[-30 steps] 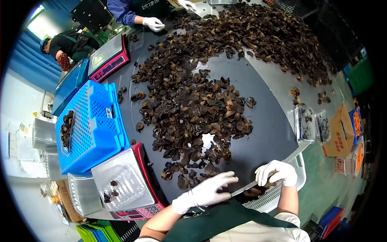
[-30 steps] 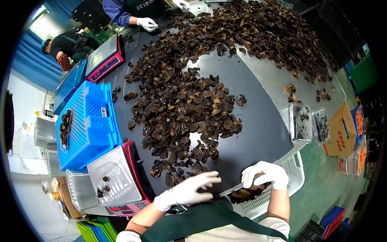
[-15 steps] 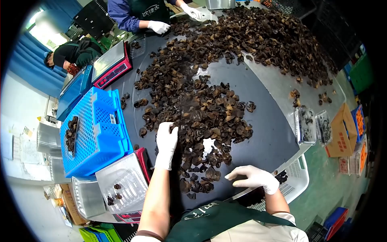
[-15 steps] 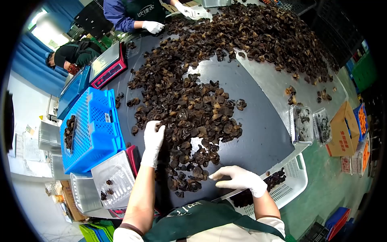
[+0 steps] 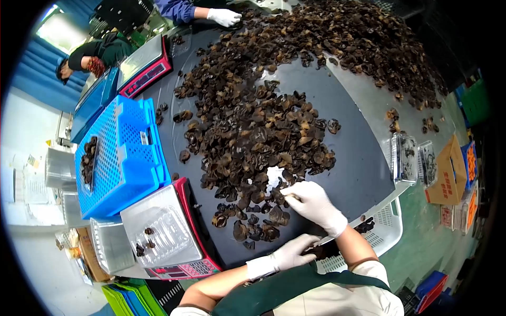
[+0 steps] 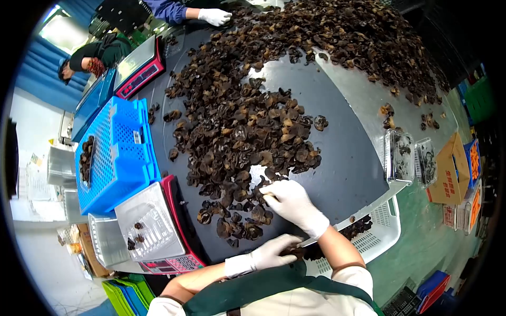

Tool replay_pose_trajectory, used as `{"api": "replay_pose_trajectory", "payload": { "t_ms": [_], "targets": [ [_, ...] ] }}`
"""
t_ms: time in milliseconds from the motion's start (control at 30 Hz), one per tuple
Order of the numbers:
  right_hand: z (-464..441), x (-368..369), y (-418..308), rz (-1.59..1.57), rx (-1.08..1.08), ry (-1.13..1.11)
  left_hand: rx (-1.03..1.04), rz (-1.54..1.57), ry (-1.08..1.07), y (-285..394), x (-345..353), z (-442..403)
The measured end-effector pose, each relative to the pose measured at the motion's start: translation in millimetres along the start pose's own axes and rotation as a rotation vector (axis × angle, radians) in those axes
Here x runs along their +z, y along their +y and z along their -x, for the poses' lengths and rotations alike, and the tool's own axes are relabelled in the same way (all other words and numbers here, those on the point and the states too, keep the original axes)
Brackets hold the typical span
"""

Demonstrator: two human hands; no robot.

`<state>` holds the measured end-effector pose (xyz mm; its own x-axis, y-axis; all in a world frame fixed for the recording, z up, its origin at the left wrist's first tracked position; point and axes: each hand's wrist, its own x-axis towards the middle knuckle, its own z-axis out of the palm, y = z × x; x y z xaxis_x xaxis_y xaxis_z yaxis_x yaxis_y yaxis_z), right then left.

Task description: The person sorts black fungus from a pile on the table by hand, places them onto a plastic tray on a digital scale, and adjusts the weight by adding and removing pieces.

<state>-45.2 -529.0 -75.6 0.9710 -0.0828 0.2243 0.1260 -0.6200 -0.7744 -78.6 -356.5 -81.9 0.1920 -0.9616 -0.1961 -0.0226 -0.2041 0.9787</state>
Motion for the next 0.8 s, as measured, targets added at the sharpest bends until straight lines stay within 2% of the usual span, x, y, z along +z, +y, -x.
{"api": "replay_pose_trajectory", "payload": {
  "t_ms": [67, 100, 133, 200, 233, 267, 300, 333, 367, 400, 467, 533, 600, 667, 700, 767, 800],
  "targets": [
    [-12.7, 24.1, -6.0, 0.342, -0.131, 0.053, 0.106, 0.005, -0.087, 1.0, 11.3, -0.9],
    [-15.8, 34.0, -3.8, 0.459, -0.115, -0.009, 0.070, -0.056, -0.127, 5.8, 9.4, 0.0],
    [-15.7, 35.2, -1.4, 0.456, -0.121, -0.009, 0.068, -0.058, -0.122, 5.6, 5.7, 1.4],
    [-17.8, 30.6, 4.8, 0.531, -0.051, -0.153, 0.140, -0.213, -0.036, 4.1, -6.9, 6.3],
    [-15.8, 19.9, 3.3, 0.332, -0.034, 0.020, 0.076, -0.159, 0.049, 18.3, -19.3, 10.5],
    [-10.3, 8.1, 7.5, 0.187, -0.034, 0.103, 0.050, -0.166, 0.148, 23.9, -30.3, 16.6],
    [-4.7, -12.0, 4.9, 0.129, 0.029, 0.035, -0.020, -0.234, 0.227, 31.5, -43.8, 23.5],
    [1.3, -36.6, -0.8, 0.068, 0.092, -0.036, -0.003, -0.248, 0.379, 35.5, -54.5, 31.9],
    [8.0, -63.8, -3.2, -0.046, 0.164, -0.265, 0.010, -0.273, 0.540, 35.5, -63.2, 39.8],
    [15.7, -89.0, -3.8, -0.164, 0.237, -0.495, -0.082, -0.280, 0.702, 41.5, -71.4, 47.9],
    [34.9, -120.9, -2.6, -0.325, 0.517, -0.887, -0.102, -0.259, 0.992, 18.6, -83.1, 67.0],
    [38.4, -117.1, -9.1, -0.256, 0.514, -0.868, -0.143, -0.373, 1.113, 5.6, -96.1, 81.0],
    [38.6, -92.9, -7.5, 0.014, 0.255, -0.561, -0.178, -0.501, 1.163, -15.2, -103.1, 90.0],
    [22.1, -54.5, -20.2, 0.052, 0.203, -0.257, -0.348, -0.797, 1.176, -21.1, -102.9, 88.6],
    [16.5, -28.6, -13.4, 0.121, 0.068, -0.147, -0.454, -0.843, 1.108, -27.2, -102.9, 90.0],
    [-3.6, 17.9, -9.7, 0.165, -0.009, -0.035, -0.476, -0.807, 1.055, -44.3, -98.8, 92.2],
    [-12.4, 35.8, -12.4, 0.295, -0.046, 0.069, -0.479, -0.745, 1.041, -51.5, -95.3, 93.4]
  ]
}}
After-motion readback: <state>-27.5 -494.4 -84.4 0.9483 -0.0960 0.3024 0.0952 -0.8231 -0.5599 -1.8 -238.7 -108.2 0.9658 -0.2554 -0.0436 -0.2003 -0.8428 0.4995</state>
